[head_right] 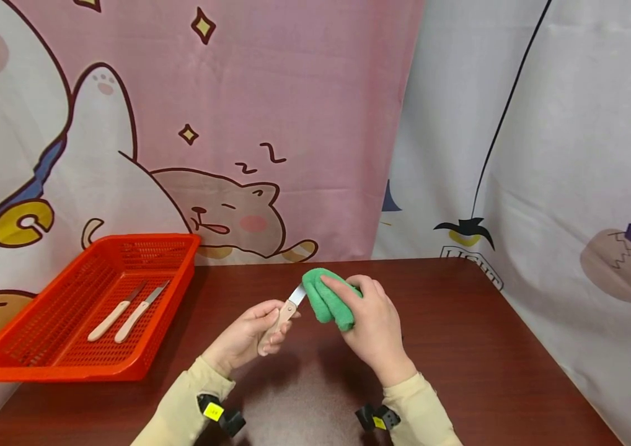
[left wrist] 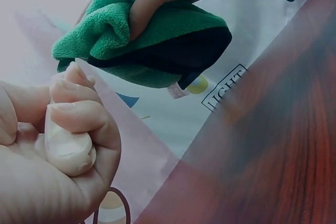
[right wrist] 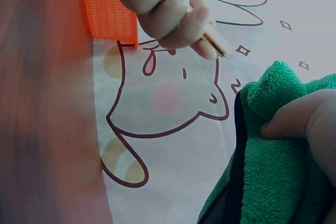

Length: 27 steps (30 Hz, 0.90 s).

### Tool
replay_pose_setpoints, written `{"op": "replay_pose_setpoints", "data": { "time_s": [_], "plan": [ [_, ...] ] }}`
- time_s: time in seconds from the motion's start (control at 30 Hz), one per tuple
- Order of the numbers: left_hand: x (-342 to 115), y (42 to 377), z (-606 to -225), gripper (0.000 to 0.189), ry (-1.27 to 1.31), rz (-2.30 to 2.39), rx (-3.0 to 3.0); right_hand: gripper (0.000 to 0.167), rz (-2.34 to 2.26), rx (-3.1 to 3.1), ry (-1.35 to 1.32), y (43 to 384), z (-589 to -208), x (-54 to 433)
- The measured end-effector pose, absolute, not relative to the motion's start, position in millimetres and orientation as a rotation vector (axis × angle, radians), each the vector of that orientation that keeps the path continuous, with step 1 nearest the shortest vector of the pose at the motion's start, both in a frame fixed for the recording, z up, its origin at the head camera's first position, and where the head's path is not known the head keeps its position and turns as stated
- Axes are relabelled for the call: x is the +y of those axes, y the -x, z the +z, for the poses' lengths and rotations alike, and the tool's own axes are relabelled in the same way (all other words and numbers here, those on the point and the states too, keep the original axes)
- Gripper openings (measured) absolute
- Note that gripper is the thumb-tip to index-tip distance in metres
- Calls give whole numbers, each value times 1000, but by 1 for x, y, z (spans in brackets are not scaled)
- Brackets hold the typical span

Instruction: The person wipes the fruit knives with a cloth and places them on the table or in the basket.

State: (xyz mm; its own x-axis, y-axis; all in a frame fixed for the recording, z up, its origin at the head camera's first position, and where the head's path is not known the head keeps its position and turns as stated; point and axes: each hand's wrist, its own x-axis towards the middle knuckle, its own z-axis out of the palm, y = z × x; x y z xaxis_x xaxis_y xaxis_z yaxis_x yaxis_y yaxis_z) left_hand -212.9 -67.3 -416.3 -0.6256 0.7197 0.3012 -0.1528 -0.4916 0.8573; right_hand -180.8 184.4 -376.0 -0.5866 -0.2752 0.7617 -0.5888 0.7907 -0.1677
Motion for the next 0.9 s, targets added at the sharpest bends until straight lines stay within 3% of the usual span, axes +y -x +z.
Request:
{"op": "replay_pose_setpoints", "data": {
  "time_s": [0.9],
  "plan": [
    [-76,215,-415,29,-770,2148,1219,81,552,-2129,-542,175,-361,199]
  ]
}}
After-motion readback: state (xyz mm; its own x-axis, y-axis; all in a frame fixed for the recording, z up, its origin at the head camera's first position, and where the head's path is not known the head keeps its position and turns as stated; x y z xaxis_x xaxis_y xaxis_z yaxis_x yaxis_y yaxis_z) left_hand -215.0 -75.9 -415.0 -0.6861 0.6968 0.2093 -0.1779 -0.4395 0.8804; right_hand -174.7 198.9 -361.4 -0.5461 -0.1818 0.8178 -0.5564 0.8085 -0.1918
